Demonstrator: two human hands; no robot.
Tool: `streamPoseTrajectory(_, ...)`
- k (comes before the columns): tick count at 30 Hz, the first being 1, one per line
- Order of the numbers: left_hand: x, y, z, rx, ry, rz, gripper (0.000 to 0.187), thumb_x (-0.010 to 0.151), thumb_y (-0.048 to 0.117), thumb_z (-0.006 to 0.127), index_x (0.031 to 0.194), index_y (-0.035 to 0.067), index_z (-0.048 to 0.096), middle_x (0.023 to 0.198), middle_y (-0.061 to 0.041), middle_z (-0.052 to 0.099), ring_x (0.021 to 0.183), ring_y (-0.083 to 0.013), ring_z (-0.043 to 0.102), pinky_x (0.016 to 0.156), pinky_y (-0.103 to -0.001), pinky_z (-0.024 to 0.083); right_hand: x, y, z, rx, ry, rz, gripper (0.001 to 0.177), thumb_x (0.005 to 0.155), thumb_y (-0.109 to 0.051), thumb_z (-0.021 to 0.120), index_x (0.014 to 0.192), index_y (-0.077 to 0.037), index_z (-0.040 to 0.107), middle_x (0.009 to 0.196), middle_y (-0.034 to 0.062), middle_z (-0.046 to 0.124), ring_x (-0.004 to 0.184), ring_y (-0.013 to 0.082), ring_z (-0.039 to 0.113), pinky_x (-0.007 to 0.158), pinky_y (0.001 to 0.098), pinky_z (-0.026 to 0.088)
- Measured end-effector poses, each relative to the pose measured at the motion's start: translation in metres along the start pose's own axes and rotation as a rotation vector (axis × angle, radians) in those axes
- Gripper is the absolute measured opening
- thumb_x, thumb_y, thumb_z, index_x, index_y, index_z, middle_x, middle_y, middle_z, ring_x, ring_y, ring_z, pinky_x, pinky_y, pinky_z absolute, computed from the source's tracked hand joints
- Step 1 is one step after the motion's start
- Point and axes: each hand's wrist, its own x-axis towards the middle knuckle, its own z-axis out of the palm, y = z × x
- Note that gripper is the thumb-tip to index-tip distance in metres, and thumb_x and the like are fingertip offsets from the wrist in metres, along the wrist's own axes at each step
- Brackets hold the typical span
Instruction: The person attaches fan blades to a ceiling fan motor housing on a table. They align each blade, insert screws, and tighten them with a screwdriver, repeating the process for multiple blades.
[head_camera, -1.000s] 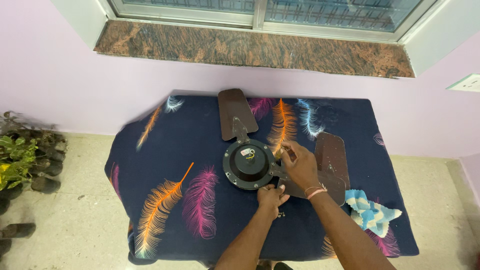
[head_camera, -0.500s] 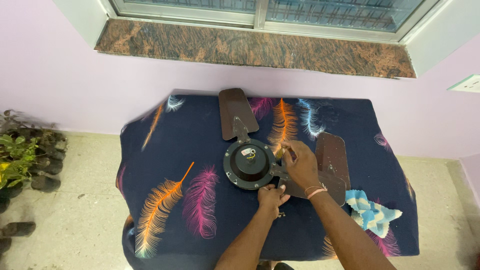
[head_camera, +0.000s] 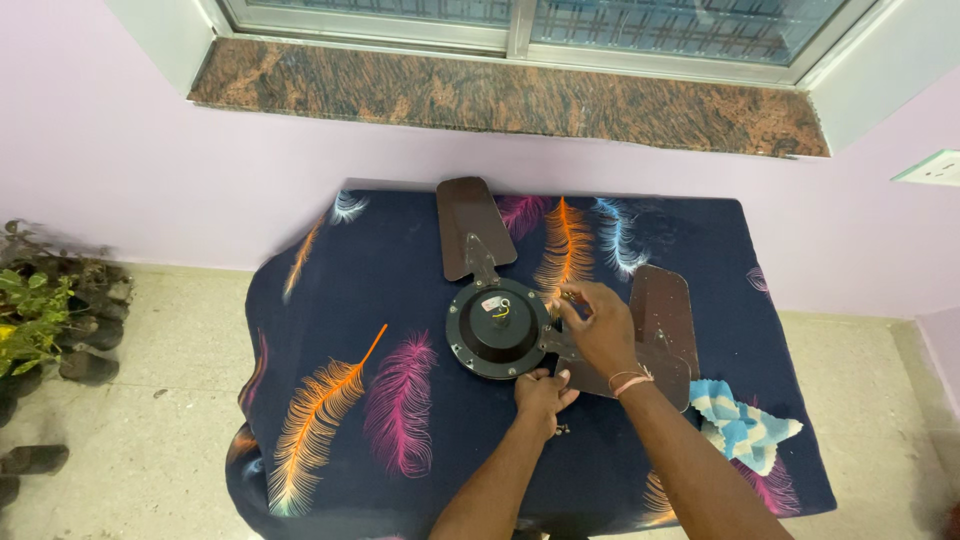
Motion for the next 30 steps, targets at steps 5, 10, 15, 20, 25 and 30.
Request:
streamPoseTrajectory(5, 0.006, -0.003, -0.001, -0.016, 0.011, -0.002, 0.045, 0.091, -0.002, 0.07, 0.129, -0.007, 0.046, 0.116, -0.019, 0.061, 0.092, -0.0221, 0.068, 0.086, -0.037, 0.067, 0.0, -0.004, 0.0, 0.048, -0.02, 0.087, 0.02, 0.088, -0.016, 0.076, 0.106, -0.008, 0.076, 0.1, 0.0085, 0.074, 0.082, 0.0206, 0.073, 0.076, 0.0323, 0.059)
streamPoseTrajectory(10, 0.007, -0.003, -0.001, -0.026, 0.004, -0.003, 0.042, 0.091, -0.002, 0.071, 0.125, -0.005, 0.048, 0.115, -0.018, 0.06, 0.091, -0.0214, 0.067, 0.086, -0.037, 0.068, 0.001, -0.005, 0.001, 0.059, -0.025, 0.112, 0.026, 0.088, -0.012, 0.074, 0.113, -0.007, 0.073, 0.104, 0.0085, 0.073, 0.083, 0.0211, 0.074, 0.076, 0.0322, 0.058)
streamPoseTrajectory(15, 0.005, -0.003, -0.001, -0.024, -0.001, 0.01, 0.039, 0.091, -0.002, 0.069, 0.124, -0.005, 0.048, 0.112, -0.017, 0.061, 0.088, -0.0212, 0.069, 0.085, -0.037, 0.067, 0.0, -0.005, 0.0, 0.054, -0.019, 0.026, 0.028, 0.084, -0.015, 0.08, 0.11, -0.008, 0.076, 0.101, 0.0092, 0.073, 0.088, 0.0213, 0.073, 0.077, 0.0325, 0.059)
streamPoseTrajectory(20, 0.004, -0.002, -0.001, 0.011, 0.013, 0.002, 0.039, 0.091, -0.001, 0.071, 0.124, -0.006, 0.05, 0.111, -0.017, 0.062, 0.085, -0.0195, 0.069, 0.085, -0.035, 0.068, -0.001, -0.003, 0.002, 0.081, -0.009, 0.053, 0.022, 0.089, -0.014, 0.075, 0.11, -0.008, 0.075, 0.102, 0.0086, 0.073, 0.085, 0.0201, 0.073, 0.078, 0.0312, 0.06)
streamPoseTrajectory(25, 0.0, 0.0, 0.0, 0.017, 0.009, 0.011, 0.045, 0.091, -0.001, 0.07, 0.129, -0.008, 0.048, 0.115, -0.019, 0.061, 0.087, -0.0202, 0.067, 0.084, -0.035, 0.067, -0.001, -0.002, 0.001, 0.073, 0.016, -0.027, 0.021, 0.089, -0.013, 0.075, 0.109, -0.007, 0.075, 0.104, 0.0091, 0.073, 0.087, 0.021, 0.073, 0.079, 0.0325, 0.059)
streamPoseTrajectory(30, -0.008, 0.006, 0.001, 0.03, 0.022, -0.011, 0.048, 0.091, 0.0, 0.07, 0.132, -0.008, 0.046, 0.119, -0.021, 0.06, 0.093, -0.0222, 0.069, 0.085, -0.033, 0.068, -0.001, -0.002, 0.002, 0.052, -0.005, 0.042, 0.02, 0.088, -0.016, 0.077, 0.106, -0.009, 0.076, 0.101, 0.0085, 0.074, 0.082, 0.02, 0.072, 0.075, 0.032, 0.06)
